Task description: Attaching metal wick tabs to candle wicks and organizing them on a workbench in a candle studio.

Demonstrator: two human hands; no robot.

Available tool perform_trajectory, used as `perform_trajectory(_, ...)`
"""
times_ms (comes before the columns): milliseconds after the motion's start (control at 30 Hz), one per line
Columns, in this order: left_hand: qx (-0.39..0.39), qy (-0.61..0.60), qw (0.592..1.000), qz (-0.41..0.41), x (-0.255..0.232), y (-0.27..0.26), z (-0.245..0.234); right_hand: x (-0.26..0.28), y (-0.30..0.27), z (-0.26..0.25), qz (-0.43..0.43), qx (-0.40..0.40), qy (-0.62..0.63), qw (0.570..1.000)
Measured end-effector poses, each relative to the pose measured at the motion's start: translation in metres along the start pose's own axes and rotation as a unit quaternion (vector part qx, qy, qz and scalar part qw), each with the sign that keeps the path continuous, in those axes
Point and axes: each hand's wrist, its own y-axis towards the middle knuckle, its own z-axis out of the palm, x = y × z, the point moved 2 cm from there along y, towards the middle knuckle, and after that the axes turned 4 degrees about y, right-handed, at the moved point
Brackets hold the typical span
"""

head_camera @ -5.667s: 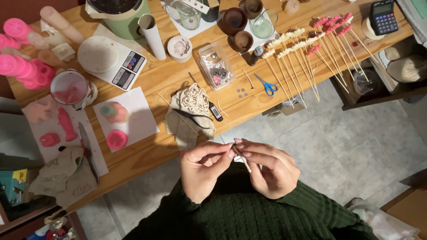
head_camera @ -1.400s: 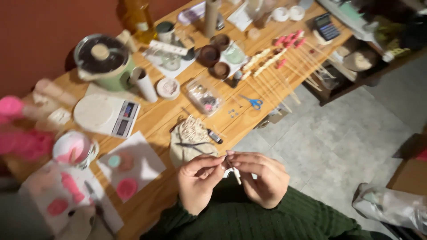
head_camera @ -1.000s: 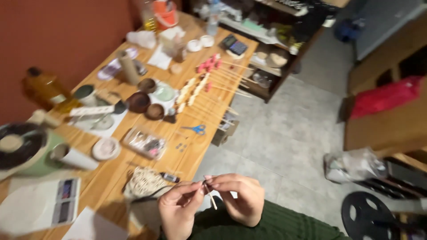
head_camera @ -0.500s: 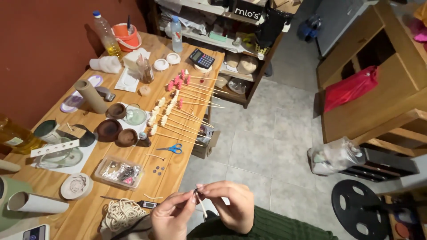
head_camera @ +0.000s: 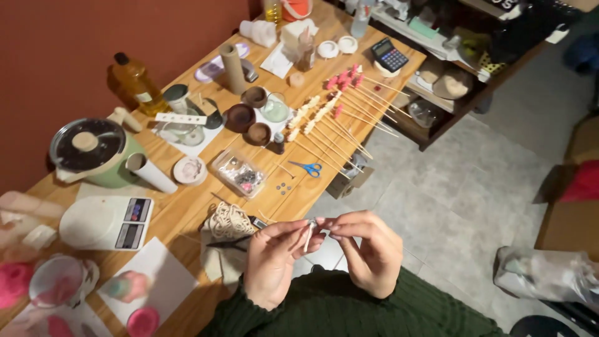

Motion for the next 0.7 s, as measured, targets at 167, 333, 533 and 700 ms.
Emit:
perform_trajectory(167, -0.004, 0.01, 0.999, 0.037, -0.002, -0.006, -0.002, -0.002, 0.004, 0.007, -0.015, 0.019, 0.008, 1.0)
perform_trajectory(333, -0.016, 0.024, 0.997, 0.068, -0.005, -0.012, 0.001, -0.001, 0.007, 0.012, -0.021, 0.044, 0.023, 0.999)
perform_trajectory(533, -0.047, 0.058, 0.993, 0.089, -0.002, -0.015, -0.002, -0.002, 0.007, 0.014, -0.022, 0.041, 0.021, 0.999)
perform_trajectory(700, -0.06, 0.071, 0.991, 0.1, -0.001, -0.016, 0.002, -0.004, 0.005, 0.012, -0.027, 0.033, 0.024, 0.999)
